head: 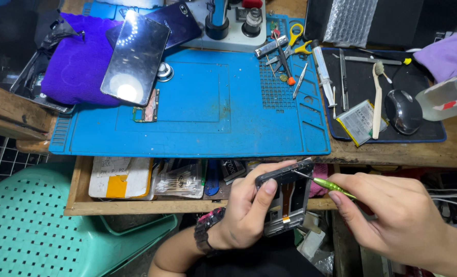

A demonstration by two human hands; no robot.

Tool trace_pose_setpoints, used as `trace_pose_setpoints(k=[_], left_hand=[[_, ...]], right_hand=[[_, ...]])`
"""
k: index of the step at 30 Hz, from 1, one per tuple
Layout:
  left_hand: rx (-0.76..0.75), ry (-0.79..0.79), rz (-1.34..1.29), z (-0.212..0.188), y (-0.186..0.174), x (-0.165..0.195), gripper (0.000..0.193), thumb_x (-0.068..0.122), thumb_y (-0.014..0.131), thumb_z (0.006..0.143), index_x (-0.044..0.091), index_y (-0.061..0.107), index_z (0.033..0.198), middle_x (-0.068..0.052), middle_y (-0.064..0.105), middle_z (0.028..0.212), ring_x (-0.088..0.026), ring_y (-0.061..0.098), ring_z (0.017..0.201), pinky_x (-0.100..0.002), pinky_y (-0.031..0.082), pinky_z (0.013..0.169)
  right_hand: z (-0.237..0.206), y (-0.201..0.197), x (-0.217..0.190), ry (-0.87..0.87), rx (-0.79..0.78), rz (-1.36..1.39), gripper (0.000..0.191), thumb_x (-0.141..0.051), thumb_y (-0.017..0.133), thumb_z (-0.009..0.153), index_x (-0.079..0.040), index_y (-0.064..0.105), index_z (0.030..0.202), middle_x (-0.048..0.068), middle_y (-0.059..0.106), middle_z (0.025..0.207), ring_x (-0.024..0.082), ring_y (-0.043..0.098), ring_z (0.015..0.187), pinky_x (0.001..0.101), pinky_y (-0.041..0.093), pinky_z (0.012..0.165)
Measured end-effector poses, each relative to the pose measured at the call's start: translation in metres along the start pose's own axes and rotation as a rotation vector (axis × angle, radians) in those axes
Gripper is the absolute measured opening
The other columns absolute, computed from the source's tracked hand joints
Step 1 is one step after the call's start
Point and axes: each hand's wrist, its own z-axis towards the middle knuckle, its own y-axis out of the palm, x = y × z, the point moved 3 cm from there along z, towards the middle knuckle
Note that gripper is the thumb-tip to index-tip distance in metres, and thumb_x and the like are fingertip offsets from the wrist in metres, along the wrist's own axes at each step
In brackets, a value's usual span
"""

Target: The person disassembles a smartphone by prying open the casing and removing internal components. They use a small screwdriver to unscrew parts and a plastic tool to separate the screen from the frame. The person handles the phone and its internal parts throughout the process.

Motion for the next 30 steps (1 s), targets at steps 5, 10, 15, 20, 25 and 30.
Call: trace_pose_setpoints(k=[5, 10, 15, 20, 25, 30], left_hand=[[0.005, 0.076, 0.080, -0.002, 0.002, 0.011, 0.041, 0.018, 0.042, 0.115, -0.009, 0.052, 0.145, -0.020, 0.067, 0.140, -0.021, 0.068, 0.125, -0.032, 0.054, 0.110], [0.016, 0.147, 0.160, -0.003, 0.003, 0.017, 0.040, 0.017, 0.042, 0.117, -0.009, 0.051, 0.147, -0.023, 0.064, 0.147, -0.026, 0.068, 0.134, -0.033, 0.052, 0.116], [0.025, 0.199, 0.215, -0.005, 0.002, 0.018, 0.041, 0.018, 0.043, 0.118, -0.008, 0.049, 0.149, -0.022, 0.064, 0.147, -0.025, 0.069, 0.132, -0.032, 0.053, 0.115], [0.029, 0.141, 0.211, -0.007, 0.003, 0.017, 0.043, 0.017, 0.044, 0.115, -0.008, 0.050, 0.149, -0.020, 0.071, 0.135, -0.017, 0.072, 0.110, -0.026, 0.057, 0.098], [0.035, 0.222, 0.246, -0.007, 0.004, 0.019, 0.040, 0.016, 0.043, 0.118, -0.007, 0.048, 0.151, -0.020, 0.067, 0.142, -0.017, 0.072, 0.116, -0.026, 0.056, 0.102], [0.054, 0.103, 0.270, -0.006, 0.005, 0.018, 0.044, 0.015, 0.046, 0.112, -0.008, 0.053, 0.148, -0.017, 0.075, 0.124, -0.013, 0.069, 0.091, -0.023, 0.055, 0.086]], right_hand=[[0.000, 0.000, -0.004, -0.013, 0.022, 0.019, 0.021, -0.011, 0.073, 0.087, -0.002, 0.072, 0.105, 0.007, 0.074, 0.083, 0.019, 0.070, 0.062, 0.0294, 0.053, 0.058], [0.007, 0.001, -0.011, -0.063, 0.062, -0.006, 0.020, -0.008, 0.072, 0.081, 0.001, 0.071, 0.099, 0.010, 0.075, 0.082, 0.022, 0.071, 0.061, 0.0309, 0.055, 0.056], [0.010, 0.001, -0.014, -0.059, 0.067, 0.004, 0.020, -0.007, 0.073, 0.080, 0.002, 0.072, 0.097, 0.011, 0.075, 0.080, 0.023, 0.072, 0.059, 0.0309, 0.055, 0.055], [0.007, 0.002, -0.011, -0.054, 0.078, 0.011, 0.021, -0.009, 0.074, 0.084, 0.002, 0.072, 0.102, 0.009, 0.075, 0.084, 0.021, 0.072, 0.063, 0.0298, 0.055, 0.058], [0.006, 0.002, -0.013, -0.070, 0.098, 0.007, 0.020, -0.007, 0.074, 0.080, 0.004, 0.071, 0.097, 0.011, 0.075, 0.081, 0.022, 0.073, 0.061, 0.0304, 0.056, 0.056], [0.006, 0.001, -0.014, -0.067, 0.103, -0.006, 0.021, -0.007, 0.074, 0.079, 0.004, 0.071, 0.097, 0.011, 0.075, 0.082, 0.023, 0.073, 0.062, 0.0311, 0.056, 0.057]])
